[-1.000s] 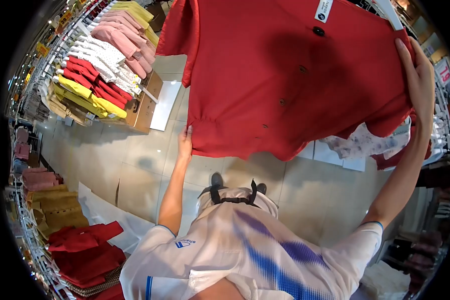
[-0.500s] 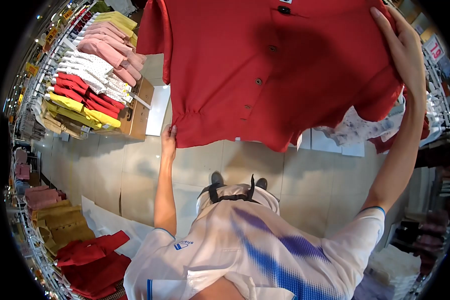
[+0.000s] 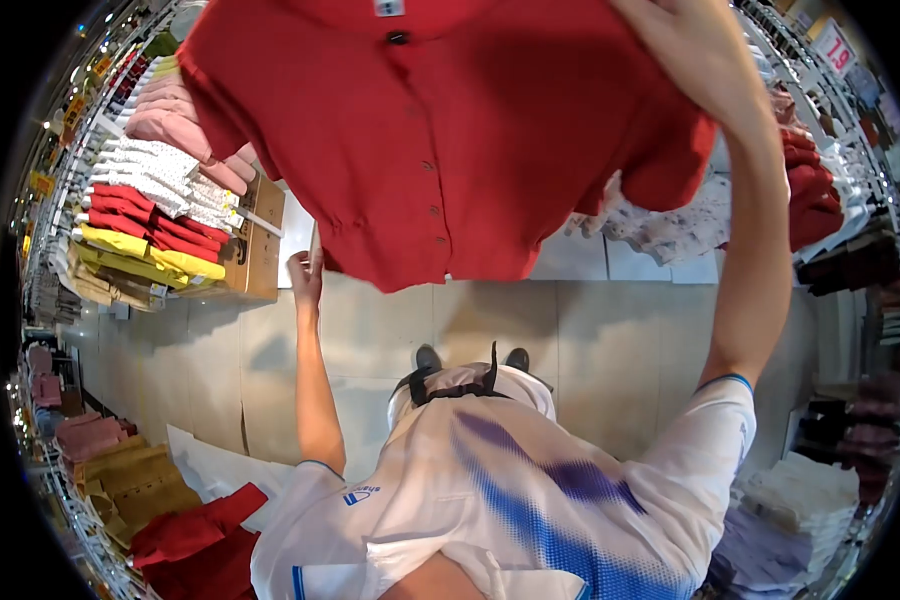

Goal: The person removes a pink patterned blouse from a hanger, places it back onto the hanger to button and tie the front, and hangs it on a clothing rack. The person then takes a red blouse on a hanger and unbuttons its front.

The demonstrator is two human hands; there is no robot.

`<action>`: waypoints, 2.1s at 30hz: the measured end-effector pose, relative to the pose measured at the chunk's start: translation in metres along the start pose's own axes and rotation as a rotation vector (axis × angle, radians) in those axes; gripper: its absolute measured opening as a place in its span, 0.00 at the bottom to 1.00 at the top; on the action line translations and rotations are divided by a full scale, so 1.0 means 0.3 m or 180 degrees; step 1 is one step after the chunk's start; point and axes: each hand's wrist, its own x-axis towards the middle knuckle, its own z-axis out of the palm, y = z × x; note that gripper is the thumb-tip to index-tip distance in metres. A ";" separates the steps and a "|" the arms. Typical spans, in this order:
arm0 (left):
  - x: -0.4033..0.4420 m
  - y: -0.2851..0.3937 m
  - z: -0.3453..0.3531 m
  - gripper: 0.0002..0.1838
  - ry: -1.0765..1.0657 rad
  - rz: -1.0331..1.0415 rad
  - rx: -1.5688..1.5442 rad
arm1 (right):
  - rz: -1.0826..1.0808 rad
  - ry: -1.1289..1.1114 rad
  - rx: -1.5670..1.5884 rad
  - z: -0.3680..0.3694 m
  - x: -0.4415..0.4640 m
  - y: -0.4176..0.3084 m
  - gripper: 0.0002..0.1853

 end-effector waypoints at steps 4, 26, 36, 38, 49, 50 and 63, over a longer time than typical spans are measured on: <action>-0.038 0.298 -0.047 0.16 0.0222 0.0533 -0.0124 | 0.0377 -0.0237 -0.0592 0.042 0.026 -0.179 0.19; -0.319 0.625 0.109 0.19 -0.2590 -0.0442 -0.2649 | -0.0111 -0.0127 -0.0077 0.153 0.166 -0.228 0.18; -0.355 0.588 -0.007 0.26 -0.4053 -0.0545 -0.2457 | -0.0593 0.0287 -0.0325 0.179 0.173 -0.165 0.19; -0.390 0.581 0.003 0.20 -0.3971 -0.0510 -0.2428 | -0.0450 0.0172 -0.0577 0.155 0.173 -0.164 0.19; -0.406 0.748 -0.097 0.03 -0.3268 -0.1084 -0.3185 | -0.0518 0.0329 -0.0522 0.137 0.152 -0.143 0.21; -0.403 0.763 -0.107 0.03 -0.3116 -0.1128 -0.3470 | -0.0463 0.0356 -0.0592 0.138 0.153 -0.140 0.21; -0.381 0.838 -0.180 0.06 -0.2609 -0.0643 -0.3437 | -0.0706 0.0582 -0.0794 0.130 0.142 -0.116 0.25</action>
